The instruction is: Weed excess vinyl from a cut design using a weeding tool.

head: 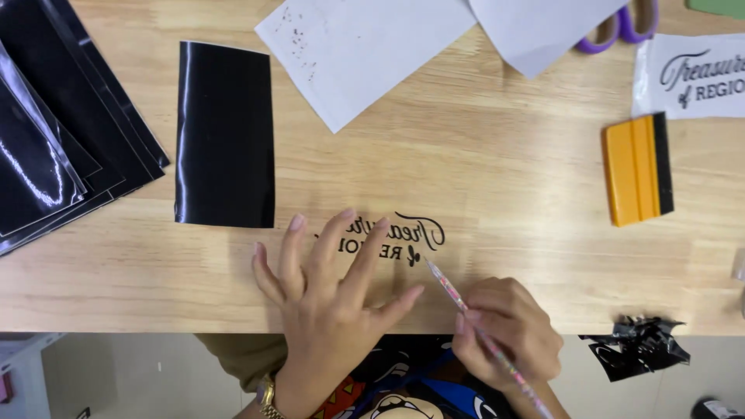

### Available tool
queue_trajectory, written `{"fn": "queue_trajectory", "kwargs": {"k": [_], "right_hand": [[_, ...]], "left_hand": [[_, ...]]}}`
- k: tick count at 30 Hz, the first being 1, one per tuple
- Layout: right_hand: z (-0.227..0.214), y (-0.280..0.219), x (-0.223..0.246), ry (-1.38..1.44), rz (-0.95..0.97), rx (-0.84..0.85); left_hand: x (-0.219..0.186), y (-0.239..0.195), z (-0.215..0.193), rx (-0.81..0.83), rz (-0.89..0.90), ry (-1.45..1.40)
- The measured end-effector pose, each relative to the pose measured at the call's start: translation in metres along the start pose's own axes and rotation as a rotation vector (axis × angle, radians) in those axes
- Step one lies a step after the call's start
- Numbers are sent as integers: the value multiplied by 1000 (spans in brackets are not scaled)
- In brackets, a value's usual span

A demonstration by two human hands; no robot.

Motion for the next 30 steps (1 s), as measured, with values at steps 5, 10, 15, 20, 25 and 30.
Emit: {"fn": "queue_trajectory", "kwargs": {"k": [5, 10, 15, 20, 25, 30], "right_hand": [[14, 7, 8, -96, -126, 104], [14, 1, 7, -149, -101, 150], [16, 3, 6, -150, -92, 158], [17, 4, 7, -154, -108, 152], [16, 2, 5, -166, -92, 173], [16, 1, 5, -171, -90, 161]], "left_hand": [[1, 0, 7, 69, 24, 95], [1, 2, 6, 78, 40, 97], [2, 2, 7, 96, 30, 81], [2, 3, 7, 96, 31, 61], [2, 3, 6, 89, 36, 52], [1, 4, 5, 82, 38, 50]]}}
Point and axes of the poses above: each hand's wrist, its own y-axis towards the middle knuckle, its own z-axis out of the palm, x = y × z, the point moved 5 cm from there along y, towards the middle knuckle, and after that the axes turned 4 degrees about -y, right-handed, at the moved point
